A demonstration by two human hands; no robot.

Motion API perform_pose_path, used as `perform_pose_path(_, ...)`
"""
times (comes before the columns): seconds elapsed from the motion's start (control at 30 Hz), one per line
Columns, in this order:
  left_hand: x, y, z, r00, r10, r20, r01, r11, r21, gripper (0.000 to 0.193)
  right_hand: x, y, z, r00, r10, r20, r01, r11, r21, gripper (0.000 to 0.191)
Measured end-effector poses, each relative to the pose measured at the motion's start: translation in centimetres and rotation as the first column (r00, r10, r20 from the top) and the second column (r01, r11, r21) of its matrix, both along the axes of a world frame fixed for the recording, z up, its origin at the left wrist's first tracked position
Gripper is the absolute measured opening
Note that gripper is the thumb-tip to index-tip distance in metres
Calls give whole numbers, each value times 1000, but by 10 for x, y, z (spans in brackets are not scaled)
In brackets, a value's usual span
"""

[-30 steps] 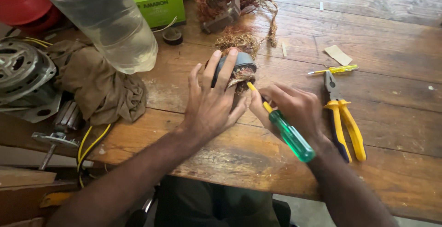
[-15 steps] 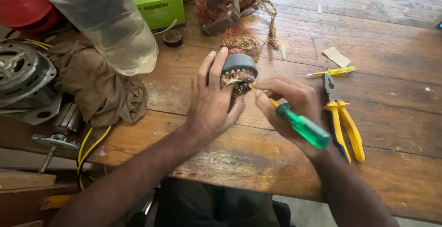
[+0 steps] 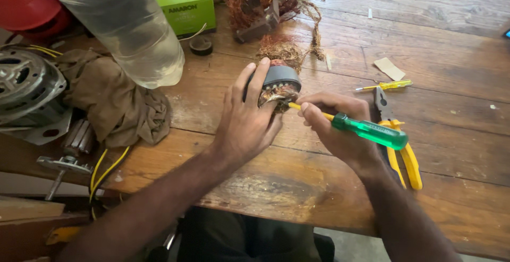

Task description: The person holds an electric motor stator on a wooden workbench and uses a screwdriver to pry and scrape the old copper windings out of the stator core, repositioning the stator and working around its rim to loosen the windings, continuing to lever the windings free by hand and with the screwdriver.

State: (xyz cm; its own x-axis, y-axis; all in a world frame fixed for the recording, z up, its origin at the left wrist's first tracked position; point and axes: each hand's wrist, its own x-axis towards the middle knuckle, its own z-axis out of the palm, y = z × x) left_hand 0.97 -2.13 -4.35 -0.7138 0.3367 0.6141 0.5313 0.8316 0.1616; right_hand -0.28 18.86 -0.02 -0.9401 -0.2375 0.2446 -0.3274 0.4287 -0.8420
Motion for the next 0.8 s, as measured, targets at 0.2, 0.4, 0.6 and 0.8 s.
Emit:
perform_pose_path(0.2, -1, -1, 2, 1000, -11, 10, 11, 999, -34, 45, 5, -5, 5, 986, -138, -96, 139, 990, 6, 15)
perform_pose_path(0.4, 0, 0, 0, 999, -37, 38, 35, 999, 38, 46, 16, -6, 13, 909, -192, -369, 257, 957, 137, 21)
perform_pose_path(0.6, 3, 0, -1, 994, -85, 68, 75, 988, 137, 47, 18, -10, 12, 875, -144, -462, 234, 962, 143, 17)
perform_pose_path(0.8, 3, 2, 0, 993, -100, 59, 90, 984, 155, 48, 18, -10, 13, 873, -147, -465, 236, 962, 139, 17)
